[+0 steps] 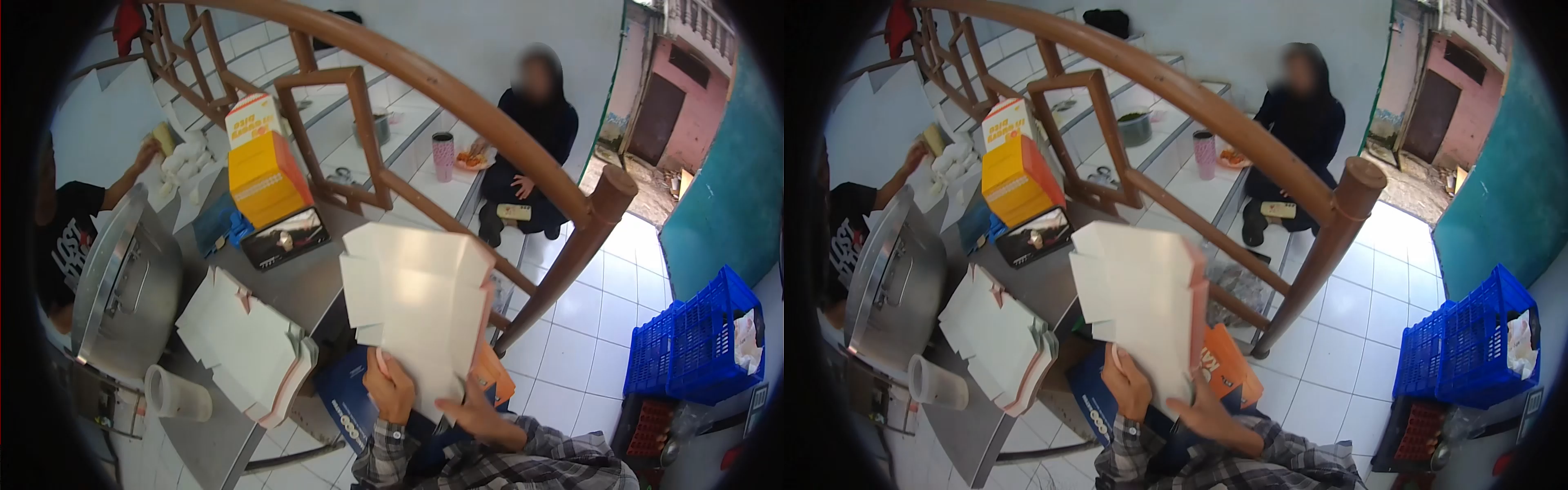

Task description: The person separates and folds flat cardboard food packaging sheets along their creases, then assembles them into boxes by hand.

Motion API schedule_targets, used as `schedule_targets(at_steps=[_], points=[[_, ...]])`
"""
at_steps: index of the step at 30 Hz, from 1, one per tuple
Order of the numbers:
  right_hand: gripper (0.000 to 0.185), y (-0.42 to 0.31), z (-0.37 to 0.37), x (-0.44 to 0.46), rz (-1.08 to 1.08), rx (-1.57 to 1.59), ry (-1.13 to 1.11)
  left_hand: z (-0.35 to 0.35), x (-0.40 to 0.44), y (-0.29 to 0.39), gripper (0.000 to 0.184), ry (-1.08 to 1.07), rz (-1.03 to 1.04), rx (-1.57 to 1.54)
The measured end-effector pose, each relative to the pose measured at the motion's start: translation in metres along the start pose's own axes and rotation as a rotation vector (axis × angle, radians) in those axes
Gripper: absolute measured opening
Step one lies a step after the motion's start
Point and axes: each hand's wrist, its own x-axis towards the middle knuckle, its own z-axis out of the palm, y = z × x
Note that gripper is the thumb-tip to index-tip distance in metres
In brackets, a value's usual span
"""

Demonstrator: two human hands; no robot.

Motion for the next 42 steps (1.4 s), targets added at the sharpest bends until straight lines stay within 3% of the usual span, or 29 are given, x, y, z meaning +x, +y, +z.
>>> schedule_targets(at_steps=[3,5,8,11,14,20,23,25,29,32,35,37,42], points=[[0.068,-0.007,-0.022,0.018,0.087,0.04,0.04,-0.008,-0.002,0.017,0.03,-0.063,-0.076,-0.016],[0.063,0.003,-0.032,0.036,-0.039,0.43,0.14,-0.015,-0.005,0.023,0.027,-0.11,-0.078,0.041],[0.058,-0.005,-0.059,0.049,0.029,0.54,0.012,-0.022,-0.011,0.013,0.023,-0.185,0.014,0.135],[0.056,-0.006,-0.075,0.053,0.108,0.395,0.036,-0.027,-0.017,0.016,0.024,-0.295,-0.034,0.109],[0.059,-0.002,-0.088,0.059,0.14,0.463,-0.024,-0.034,-0.017,0.017,0.025,-0.41,-0.161,0.023],[0.056,0.009,-0.086,0.065,0.26,0.383,0.04,-0.039,-0.017,0.005,0.026,-0.481,-0.076,-0.078],[0.056,0.021,-0.085,0.063,0.281,0.344,-0.033,-0.04,-0.017,0.001,0.025,-0.362,-0.339,-0.475],[0.06,0.023,-0.078,0.062,0.35,0.286,-0.083,-0.043,-0.011,-0.009,0.025,-0.439,-0.345,-0.319],[0.066,0.038,-0.05,0.062,0.21,0.161,0.03,-0.041,-0.01,-0.01,0.025,-0.411,-0.267,0.058],[0.07,0.038,-0.029,0.063,0.11,-0.003,0.123,-0.023,-0.027,-0.007,0.022,-0.182,-0.055,0.357],[0.07,0.063,-0.021,0.07,-0.025,-0.07,0.16,-0.02,-0.035,0.008,0.021,-0.094,-0.023,0.343],[0.07,0.063,-0.018,0.068,-0.126,-0.177,0.168,-0.028,-0.028,0.012,0.022,-0.208,-0.195,0.256],[0.071,0.062,-0.031,0.061,0.072,-0.073,-0.035,-0.05,-0.026,-0.051,0.028,-0.358,-0.549,-0.196]])
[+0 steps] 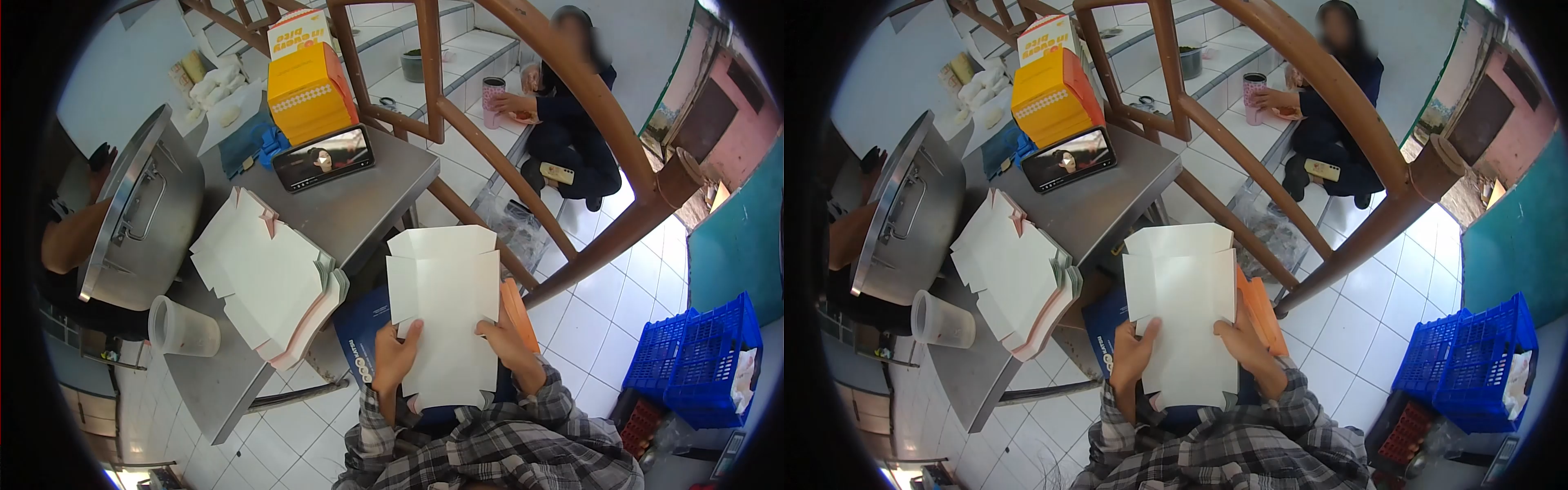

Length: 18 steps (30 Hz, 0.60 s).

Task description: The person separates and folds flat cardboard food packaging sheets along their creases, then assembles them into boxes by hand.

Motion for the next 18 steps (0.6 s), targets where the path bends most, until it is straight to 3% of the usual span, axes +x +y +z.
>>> schedule_targets(at_steps=[3,5,7,10,13,16,18], points=[[0.067,-0.024,-0.023,-0.008,0.286,0.172,-0.234,-0.006,0.002,-0.01,0.03,-0.035,-0.074,-0.129],[0.065,-0.03,-0.033,-0.013,0.351,0.308,-0.359,-0.009,0.004,-0.015,0.032,-0.068,-0.087,-0.218],[0.065,-0.029,-0.039,-0.016,0.234,0.425,-0.431,-0.009,0.006,-0.023,0.033,-0.088,-0.102,-0.274],[0.069,-0.02,-0.045,-0.017,0.221,0.505,-0.473,-0.008,0.006,-0.032,0.033,-0.124,-0.132,-0.289],[0.077,-0.026,-0.055,-0.009,0.285,0.242,-0.54,-0.007,0.003,-0.028,0.035,-0.173,-0.21,-0.241],[0.086,-0.064,-0.05,-0.009,0.568,-0.271,-0.493,-0.005,0.004,-0.024,0.033,-0.175,-0.241,-0.128],[0.091,-0.04,-0.053,-0.007,0.478,-0.311,-0.497,-0.004,-0.001,-0.036,0.03,-0.125,-0.167,-0.091]])
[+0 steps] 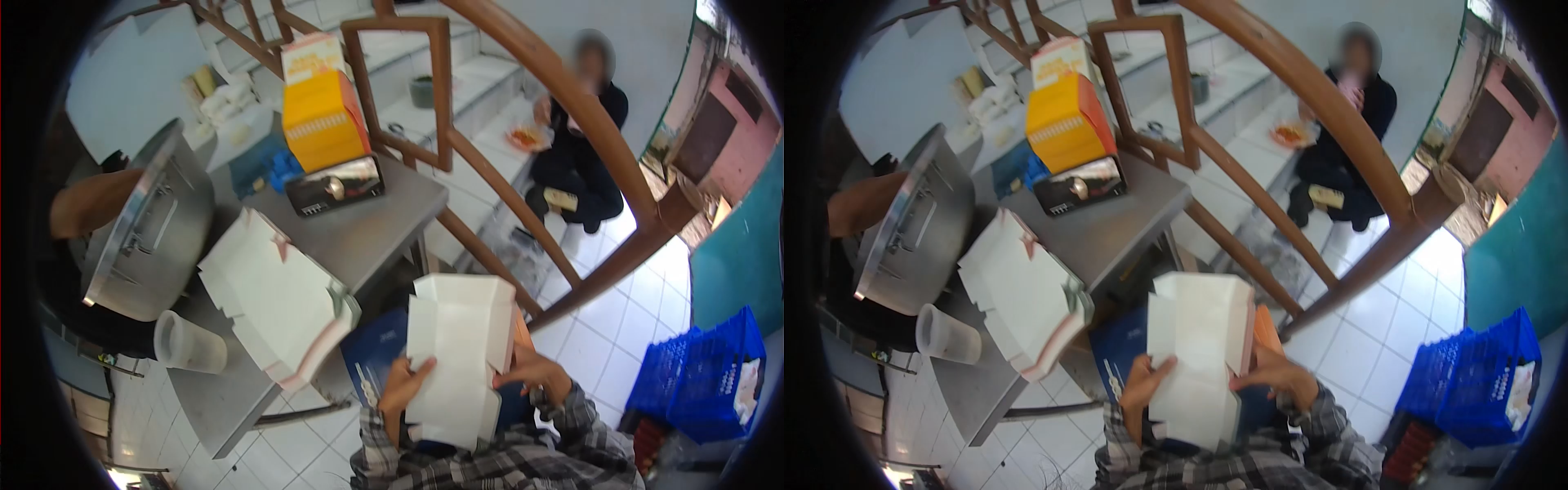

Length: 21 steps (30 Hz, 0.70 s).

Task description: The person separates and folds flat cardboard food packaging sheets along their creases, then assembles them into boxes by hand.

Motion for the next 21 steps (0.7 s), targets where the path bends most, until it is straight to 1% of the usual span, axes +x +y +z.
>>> schedule_targets(at_steps=[2,3,4,5,7,10,13,16,19,21], points=[[0.093,0.017,0.004,0.015,-0.151,0.015,0.024,-0.004,0.0,-0.004,0.03,0.003,0.036,-0.029],[0.092,0.02,0.01,0.019,-0.263,0.067,0.041,-0.001,-0.004,0.0,0.03,-0.009,0.033,-0.044],[0.09,0.026,0.015,0.018,-0.299,0.124,0.032,0.0,-0.008,0.002,0.032,-0.034,0.026,-0.087],[0.088,0.032,0.02,0.018,-0.335,0.181,0.021,0.001,-0.013,0.005,0.033,-0.046,-0.029,-0.075],[0.084,0.028,0.021,0.018,-0.293,0.283,-0.052,0.0,-0.016,0.015,0.034,-0.066,-0.121,-0.046],[0.079,0.033,0.034,0.021,-0.451,0.284,0.09,0.002,-0.016,0.013,0.035,-0.055,-0.021,-0.078],[0.078,0.029,0.045,0.018,-0.46,0.364,0.206,0.003,-0.021,0.025,0.036,-0.046,-0.044,-0.028],[0.079,0.028,0.05,0.014,-0.398,0.405,0.237,0.001,-0.02,0.022,0.037,-0.076,-0.043,-0.036],[0.079,0.035,0.05,0.013,-0.414,0.422,0.218,-0.001,-0.022,0.028,0.037,-0.091,-0.097,0.055],[0.079,0.041,0.044,0.006,-0.289,0.52,0.08,-0.004,-0.021,0.018,0.036,-0.078,-0.025,0.101]])
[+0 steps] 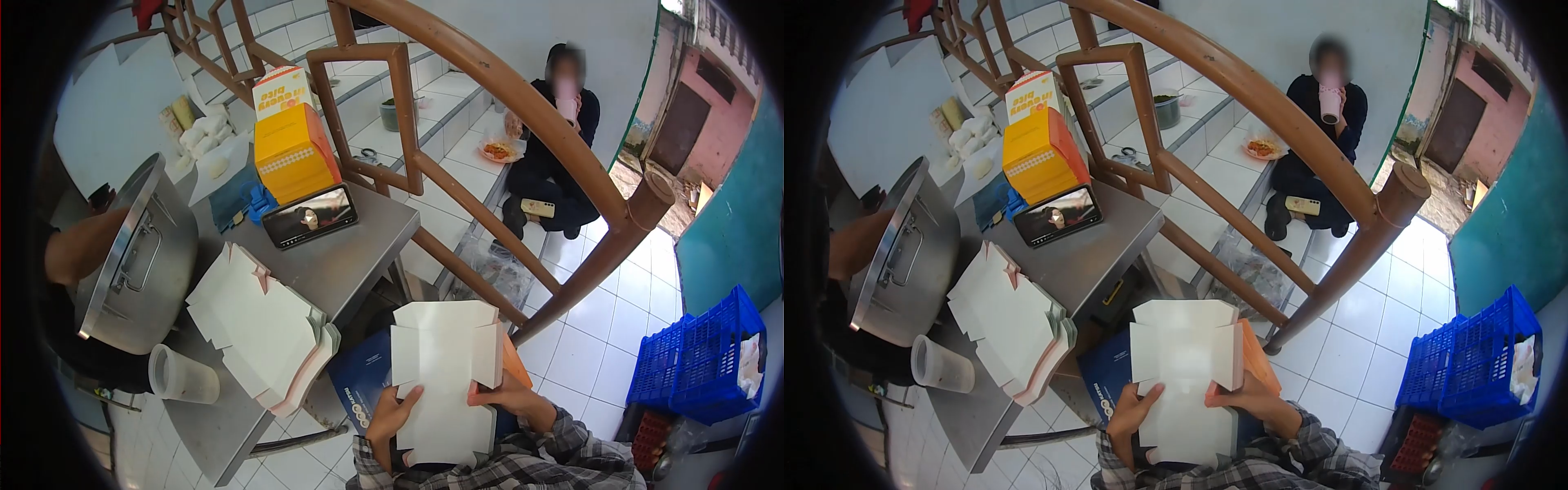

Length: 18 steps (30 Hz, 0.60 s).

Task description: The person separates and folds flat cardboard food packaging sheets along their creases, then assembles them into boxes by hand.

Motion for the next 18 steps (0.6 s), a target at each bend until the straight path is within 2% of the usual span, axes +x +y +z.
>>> schedule_targets(at_steps=[2,4,7,10,13,16,18], points=[[0.076,-0.001,0.001,-0.006,0.03,0.077,-0.037,-0.001,0.001,-0.008,0.036,0.012,0.04,0.019],[0.07,-0.011,0.02,-0.015,-0.066,0.124,-0.025,0.0,-0.002,-0.004,0.035,0.02,0.047,0.007],[0.059,0.003,0.027,-0.008,0.05,-0.279,0.075,0.01,-0.007,0.011,0.034,0.025,0.048,0.073],[0.05,0.007,0.04,-0.012,0.102,0.048,0.233,0.015,-0.003,0.004,0.032,0.128,0.147,0.213],[0.047,0.012,0.04,-0.014,0.137,0.009,0.13,0.031,-0.006,0.004,0.029,0.291,0.188,0.309],[0.044,0.011,0.058,-0.015,0.01,-0.036,0.209,0.059,-0.007,-0.001,0.027,0.569,0.261,0.582],[0.04,0.017,0.06,-0.011,-0.094,-0.027,0.234,0.068,-0.007,-0.002,0.025,0.65,0.336,0.707]])
